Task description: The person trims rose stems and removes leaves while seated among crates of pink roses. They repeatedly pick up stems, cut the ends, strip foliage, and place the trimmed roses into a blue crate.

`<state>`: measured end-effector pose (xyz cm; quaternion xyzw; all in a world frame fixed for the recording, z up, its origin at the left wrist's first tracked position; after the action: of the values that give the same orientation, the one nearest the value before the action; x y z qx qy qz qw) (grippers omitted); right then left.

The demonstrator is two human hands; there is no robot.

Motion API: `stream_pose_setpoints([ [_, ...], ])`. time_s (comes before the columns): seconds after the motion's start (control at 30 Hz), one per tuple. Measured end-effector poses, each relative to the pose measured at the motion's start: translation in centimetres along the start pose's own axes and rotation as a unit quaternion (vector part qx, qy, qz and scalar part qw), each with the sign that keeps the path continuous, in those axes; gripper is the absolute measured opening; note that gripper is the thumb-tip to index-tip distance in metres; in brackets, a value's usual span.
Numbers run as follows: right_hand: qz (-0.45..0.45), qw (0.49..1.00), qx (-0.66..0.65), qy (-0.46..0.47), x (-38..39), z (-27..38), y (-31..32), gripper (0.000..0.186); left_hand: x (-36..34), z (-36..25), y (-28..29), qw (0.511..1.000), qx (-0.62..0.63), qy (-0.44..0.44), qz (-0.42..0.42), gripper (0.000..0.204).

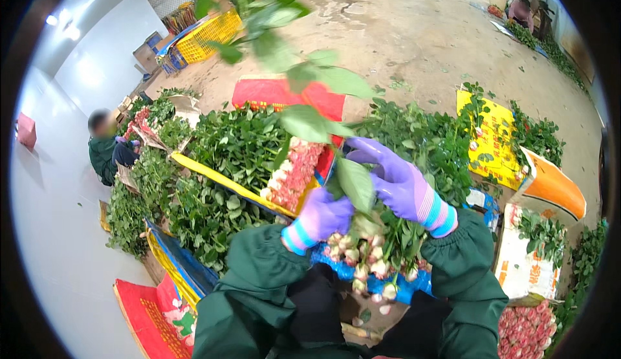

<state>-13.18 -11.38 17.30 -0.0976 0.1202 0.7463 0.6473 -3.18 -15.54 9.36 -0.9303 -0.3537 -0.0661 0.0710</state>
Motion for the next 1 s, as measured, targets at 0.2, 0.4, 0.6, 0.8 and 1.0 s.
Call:
stream_pose_setpoints([
  [0.2, -0.192, 0.971, 0.076, -0.119, 5.0, -12.1, 8.9, 0.038, -13.0, -3.7, 26.5, 0.929, -0.067, -0.196, -0.308, 0.022],
  [0.4, -0.378, 0.877, 0.115, -0.272, 20.4, -19.7, 16.4, 0.035, -22.3, 11.9, 42.0, 0.901, 0.12, -0.004, -0.417, 0.02],
  [0.6, -0.422, 0.826, 0.15, -0.342, 24.6, -20.8, 17.1, 0.032, -28.7, 17.8, 39.7, 0.954, 0.058, 0.143, -0.256, 0.014],
  [0.8, -0.341, 0.848, 0.199, -0.354, 18.0, -21.5, 15.0, 0.03, -28.8, 20.7, 47.5, 0.953, -0.006, 0.114, -0.281, 0.019],
  [1.0, -0.228, 0.834, 0.263, -0.428, 18.5, -21.5, 9.9, 0.027, -24.3, 12.1, 40.4, 0.941, 0.175, 0.061, -0.284, 0.058],
])
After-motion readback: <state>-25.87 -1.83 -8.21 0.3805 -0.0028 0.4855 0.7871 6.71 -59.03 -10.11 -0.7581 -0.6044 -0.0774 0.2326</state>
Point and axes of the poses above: each hand's wrist, its own x-axis away from the middle knuckle, its own y-axis out of the back of the hand, z = x × y, the point moved 10 cm from there along -x, towards the middle knuckle, and after that the axes turned 3 degrees about z, right-handed, at the moved point
